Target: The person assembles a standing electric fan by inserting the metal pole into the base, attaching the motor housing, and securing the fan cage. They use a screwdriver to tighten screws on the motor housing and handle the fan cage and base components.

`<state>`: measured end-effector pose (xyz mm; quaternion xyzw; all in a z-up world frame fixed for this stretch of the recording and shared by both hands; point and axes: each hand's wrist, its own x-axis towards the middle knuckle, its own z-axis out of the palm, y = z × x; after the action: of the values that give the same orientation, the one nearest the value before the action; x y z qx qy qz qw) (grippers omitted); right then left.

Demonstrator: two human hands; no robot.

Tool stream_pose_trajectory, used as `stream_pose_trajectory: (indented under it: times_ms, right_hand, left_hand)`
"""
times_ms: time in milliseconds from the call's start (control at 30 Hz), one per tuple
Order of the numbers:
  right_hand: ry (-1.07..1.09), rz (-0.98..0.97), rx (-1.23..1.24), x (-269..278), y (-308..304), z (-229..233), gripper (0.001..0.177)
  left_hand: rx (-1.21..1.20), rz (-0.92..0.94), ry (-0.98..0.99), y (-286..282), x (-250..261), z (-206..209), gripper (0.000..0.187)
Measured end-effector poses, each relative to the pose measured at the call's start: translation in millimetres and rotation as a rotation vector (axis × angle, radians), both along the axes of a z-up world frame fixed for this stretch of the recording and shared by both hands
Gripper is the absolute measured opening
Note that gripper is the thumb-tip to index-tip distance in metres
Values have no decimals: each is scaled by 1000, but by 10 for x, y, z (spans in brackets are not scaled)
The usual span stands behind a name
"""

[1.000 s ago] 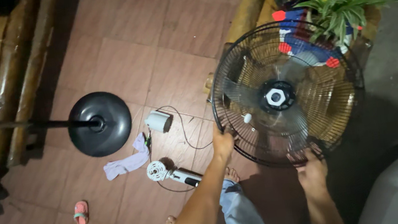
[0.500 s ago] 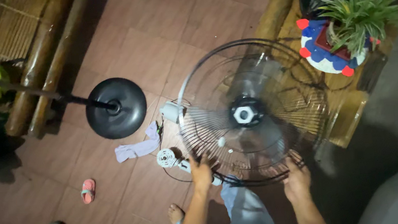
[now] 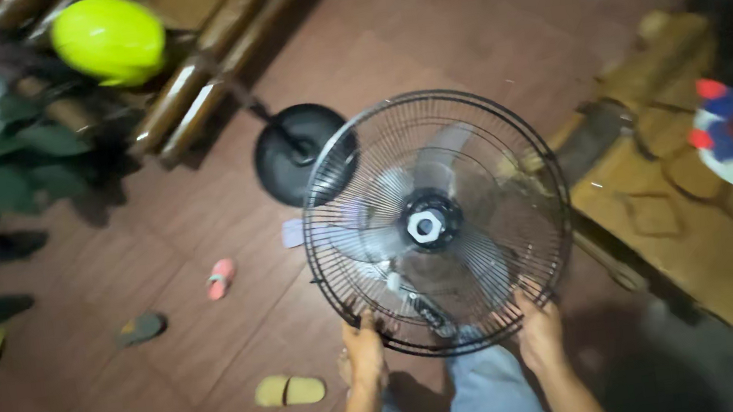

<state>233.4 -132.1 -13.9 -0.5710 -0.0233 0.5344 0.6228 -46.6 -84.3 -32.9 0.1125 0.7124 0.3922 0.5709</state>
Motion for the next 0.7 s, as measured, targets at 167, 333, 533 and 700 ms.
stream_pose_trajectory:
  times_ms: [167, 333, 533, 700]
  right_hand:
    - [-10, 90, -100, -656, 85, -128, 23]
    - [-66, 188, -67, -1360, 256, -237, 24]
    - [-93, 288, -177, -2309, 460, -65, 29]
    - [-100, 305, -207, -2982, 593, 13, 32]
  left_hand:
    - [183, 7, 105, -109, -732, -22, 33]
    - [101, 171, -144, -272, -1487, -151, 29]
    - [220, 305, -106, -387, -2390, -175, 23]
    - [119, 411, -239, -479, -2991, -35, 24]
